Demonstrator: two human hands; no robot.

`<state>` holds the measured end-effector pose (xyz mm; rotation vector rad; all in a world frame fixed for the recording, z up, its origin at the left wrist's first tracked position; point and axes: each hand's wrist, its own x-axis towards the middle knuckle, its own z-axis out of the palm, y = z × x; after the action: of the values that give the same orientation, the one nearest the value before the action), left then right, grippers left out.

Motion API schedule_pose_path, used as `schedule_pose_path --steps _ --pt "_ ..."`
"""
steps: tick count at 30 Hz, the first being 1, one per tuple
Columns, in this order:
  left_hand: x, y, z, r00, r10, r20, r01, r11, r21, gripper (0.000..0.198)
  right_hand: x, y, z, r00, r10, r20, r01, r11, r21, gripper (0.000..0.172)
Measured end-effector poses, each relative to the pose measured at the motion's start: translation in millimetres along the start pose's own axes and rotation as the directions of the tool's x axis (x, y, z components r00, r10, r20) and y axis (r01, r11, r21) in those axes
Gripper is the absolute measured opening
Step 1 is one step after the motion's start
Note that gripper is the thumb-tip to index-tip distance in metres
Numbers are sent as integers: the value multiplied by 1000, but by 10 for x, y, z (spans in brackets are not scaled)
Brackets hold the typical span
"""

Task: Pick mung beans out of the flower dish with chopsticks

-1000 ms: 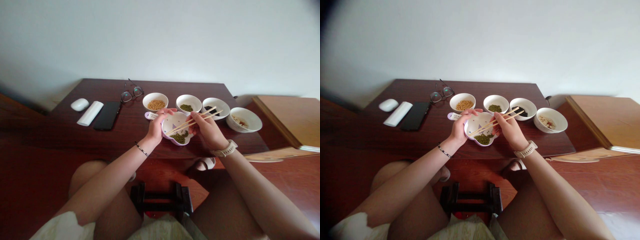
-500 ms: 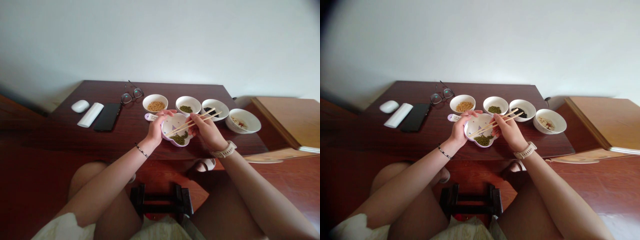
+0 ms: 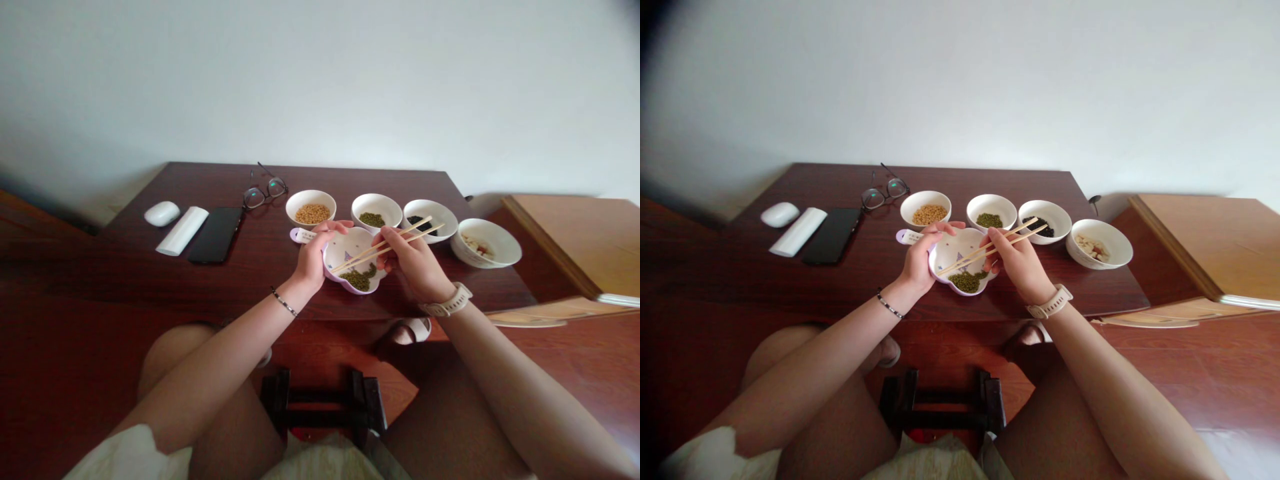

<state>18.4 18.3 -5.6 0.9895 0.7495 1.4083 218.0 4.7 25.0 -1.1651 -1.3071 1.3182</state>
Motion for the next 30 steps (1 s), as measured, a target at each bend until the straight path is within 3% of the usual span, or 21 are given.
schedule_pose_path --steps 30 --pt "-3 4 2 1000 -7 -8 7 1000 -15 15 -18 -10 -16 999 -40 2 40 999 3 41"
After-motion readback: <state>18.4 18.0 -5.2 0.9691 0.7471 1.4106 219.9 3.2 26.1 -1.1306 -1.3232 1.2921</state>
